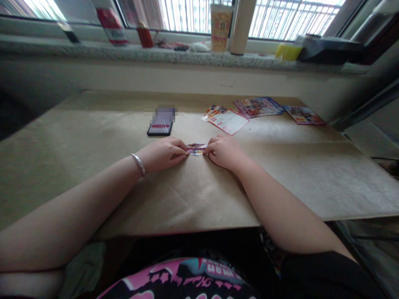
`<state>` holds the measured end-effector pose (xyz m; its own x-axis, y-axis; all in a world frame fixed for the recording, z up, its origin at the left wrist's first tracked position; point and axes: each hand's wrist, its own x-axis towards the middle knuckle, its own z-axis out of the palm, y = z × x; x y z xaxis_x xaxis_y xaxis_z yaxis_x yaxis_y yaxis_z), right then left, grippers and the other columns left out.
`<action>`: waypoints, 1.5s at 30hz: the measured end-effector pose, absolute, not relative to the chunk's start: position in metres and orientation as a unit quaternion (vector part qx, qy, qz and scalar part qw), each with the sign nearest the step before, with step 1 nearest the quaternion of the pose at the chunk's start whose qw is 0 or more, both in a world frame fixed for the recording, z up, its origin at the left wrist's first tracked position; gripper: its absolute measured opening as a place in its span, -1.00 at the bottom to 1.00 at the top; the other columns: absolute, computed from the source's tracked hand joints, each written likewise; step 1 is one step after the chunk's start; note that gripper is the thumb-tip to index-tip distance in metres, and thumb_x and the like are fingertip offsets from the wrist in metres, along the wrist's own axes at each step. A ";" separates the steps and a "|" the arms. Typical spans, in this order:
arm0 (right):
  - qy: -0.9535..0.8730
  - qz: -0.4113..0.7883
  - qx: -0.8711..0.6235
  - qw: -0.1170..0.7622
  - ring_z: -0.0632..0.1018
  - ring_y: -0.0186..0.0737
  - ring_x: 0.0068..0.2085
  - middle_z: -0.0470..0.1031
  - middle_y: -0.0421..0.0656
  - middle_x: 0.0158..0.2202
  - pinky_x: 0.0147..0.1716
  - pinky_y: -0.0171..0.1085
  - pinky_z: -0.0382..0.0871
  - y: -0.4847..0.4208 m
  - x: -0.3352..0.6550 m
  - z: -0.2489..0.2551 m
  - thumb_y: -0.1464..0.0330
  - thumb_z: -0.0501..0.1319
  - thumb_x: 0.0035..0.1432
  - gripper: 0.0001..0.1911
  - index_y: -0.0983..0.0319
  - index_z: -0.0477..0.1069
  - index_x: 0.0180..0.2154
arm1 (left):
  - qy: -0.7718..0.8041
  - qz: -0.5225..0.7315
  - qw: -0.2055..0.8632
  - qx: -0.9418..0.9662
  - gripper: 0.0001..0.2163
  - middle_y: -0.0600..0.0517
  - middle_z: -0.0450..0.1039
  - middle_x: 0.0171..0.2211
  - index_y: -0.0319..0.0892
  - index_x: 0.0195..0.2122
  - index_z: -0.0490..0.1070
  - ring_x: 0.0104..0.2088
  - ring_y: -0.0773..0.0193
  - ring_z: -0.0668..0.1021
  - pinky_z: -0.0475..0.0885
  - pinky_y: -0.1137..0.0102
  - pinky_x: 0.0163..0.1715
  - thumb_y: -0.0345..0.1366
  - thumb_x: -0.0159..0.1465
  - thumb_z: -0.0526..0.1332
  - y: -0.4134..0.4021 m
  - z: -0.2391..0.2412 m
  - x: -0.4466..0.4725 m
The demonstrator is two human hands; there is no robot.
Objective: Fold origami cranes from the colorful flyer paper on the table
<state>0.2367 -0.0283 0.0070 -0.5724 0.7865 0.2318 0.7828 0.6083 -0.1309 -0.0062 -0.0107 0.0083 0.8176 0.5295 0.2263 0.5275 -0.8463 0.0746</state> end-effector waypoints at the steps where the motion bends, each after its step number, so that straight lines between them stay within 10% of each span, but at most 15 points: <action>1: -0.887 0.006 -0.442 0.134 0.53 -0.17 -0.24 0.61 -0.15 -0.25 -0.19 -0.22 0.30 -0.029 0.238 0.007 0.42 0.17 0.13 -0.73 0.10 0.64 -0.26 | 0.274 0.121 0.010 0.954 -0.78 -0.06 0.55 -0.25 -0.19 -0.28 0.61 -0.27 0.28 0.54 0.43 0.38 -0.18 -0.34 0.31 0.14 -0.010 0.009 -0.008; 24: -0.881 0.044 -0.444 0.160 0.51 -0.16 -0.22 0.60 -0.13 -0.26 -0.11 -0.21 0.34 -0.027 0.240 0.004 0.45 0.19 0.10 -0.74 0.15 0.65 -0.27 | 0.241 0.113 -0.065 0.962 -0.77 -0.08 0.52 -0.19 -0.14 -0.07 0.53 -0.22 0.21 0.51 0.42 0.33 -0.20 -0.31 0.33 0.12 -0.007 0.004 -0.004; 45: -0.854 0.100 -0.489 0.148 0.51 -0.12 -0.24 0.59 -0.10 -0.32 -0.10 -0.14 0.35 -0.025 0.240 0.005 0.45 0.21 0.07 -0.76 0.18 0.65 -0.28 | 0.286 0.136 -0.009 0.949 -0.74 -0.09 0.51 -0.27 -0.21 -0.33 0.60 -0.28 0.24 0.50 0.42 0.34 -0.20 -0.32 0.32 0.10 -0.008 0.003 0.001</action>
<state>0.2401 -0.0246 0.0048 -0.4773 0.8649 0.1556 0.8054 0.5014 -0.3161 0.0005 -0.0080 0.0029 0.7999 0.5395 0.2629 0.5445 -0.8366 0.0603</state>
